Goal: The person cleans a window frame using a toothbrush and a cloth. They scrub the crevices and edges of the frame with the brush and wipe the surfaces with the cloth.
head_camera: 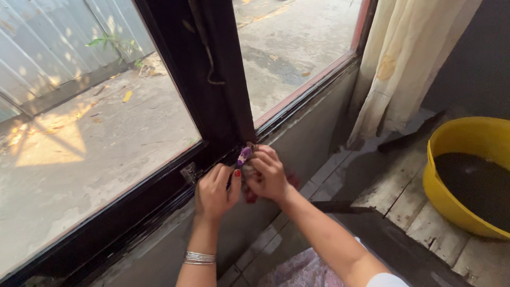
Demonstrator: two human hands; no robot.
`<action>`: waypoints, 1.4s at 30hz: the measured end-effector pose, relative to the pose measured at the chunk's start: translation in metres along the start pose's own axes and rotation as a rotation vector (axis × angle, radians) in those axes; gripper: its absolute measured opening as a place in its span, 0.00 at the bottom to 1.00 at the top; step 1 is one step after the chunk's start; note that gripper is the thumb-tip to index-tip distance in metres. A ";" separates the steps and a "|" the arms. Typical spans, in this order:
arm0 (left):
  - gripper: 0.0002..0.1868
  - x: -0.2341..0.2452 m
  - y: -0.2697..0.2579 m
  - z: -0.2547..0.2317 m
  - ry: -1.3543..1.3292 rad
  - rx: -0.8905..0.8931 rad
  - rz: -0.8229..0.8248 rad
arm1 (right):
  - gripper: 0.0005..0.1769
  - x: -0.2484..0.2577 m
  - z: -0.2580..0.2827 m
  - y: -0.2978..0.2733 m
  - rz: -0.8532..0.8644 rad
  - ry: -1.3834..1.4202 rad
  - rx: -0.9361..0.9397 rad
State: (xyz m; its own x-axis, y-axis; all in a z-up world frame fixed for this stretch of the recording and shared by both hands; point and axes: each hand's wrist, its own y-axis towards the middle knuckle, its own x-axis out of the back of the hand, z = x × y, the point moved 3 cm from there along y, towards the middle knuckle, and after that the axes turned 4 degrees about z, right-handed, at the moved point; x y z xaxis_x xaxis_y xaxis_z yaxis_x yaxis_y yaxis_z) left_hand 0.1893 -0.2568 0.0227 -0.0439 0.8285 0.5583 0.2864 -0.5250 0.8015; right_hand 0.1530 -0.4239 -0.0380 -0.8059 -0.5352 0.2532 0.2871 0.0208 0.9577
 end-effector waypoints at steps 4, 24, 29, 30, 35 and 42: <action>0.05 0.004 -0.003 0.000 -0.026 0.016 -0.003 | 0.04 0.014 -0.030 0.009 0.003 -0.097 -0.047; 0.05 -0.003 -0.004 0.005 0.077 0.092 -0.134 | 0.03 0.015 -0.024 0.000 -0.040 -0.398 -0.273; 0.05 -0.004 -0.001 0.004 0.102 0.096 -0.115 | 0.05 -0.018 0.016 -0.010 0.097 -0.186 -0.089; 0.05 -0.004 -0.001 0.004 0.095 0.089 -0.122 | 0.07 -0.017 0.020 -0.010 0.107 -0.172 -0.033; 0.05 -0.005 -0.008 0.009 0.080 0.086 -0.121 | 0.03 0.013 -0.016 -0.004 0.015 -0.397 -0.134; 0.05 -0.004 -0.004 0.005 0.069 0.050 -0.130 | 0.04 -0.023 0.019 -0.013 -0.013 -0.156 -0.097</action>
State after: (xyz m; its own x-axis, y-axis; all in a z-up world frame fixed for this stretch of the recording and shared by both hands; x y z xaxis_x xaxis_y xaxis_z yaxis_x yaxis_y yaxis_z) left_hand 0.1933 -0.2572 0.0166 -0.1488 0.8724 0.4656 0.3212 -0.4026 0.8572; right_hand 0.1580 -0.3958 -0.0537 -0.8783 -0.3972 0.2660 0.3185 -0.0711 0.9452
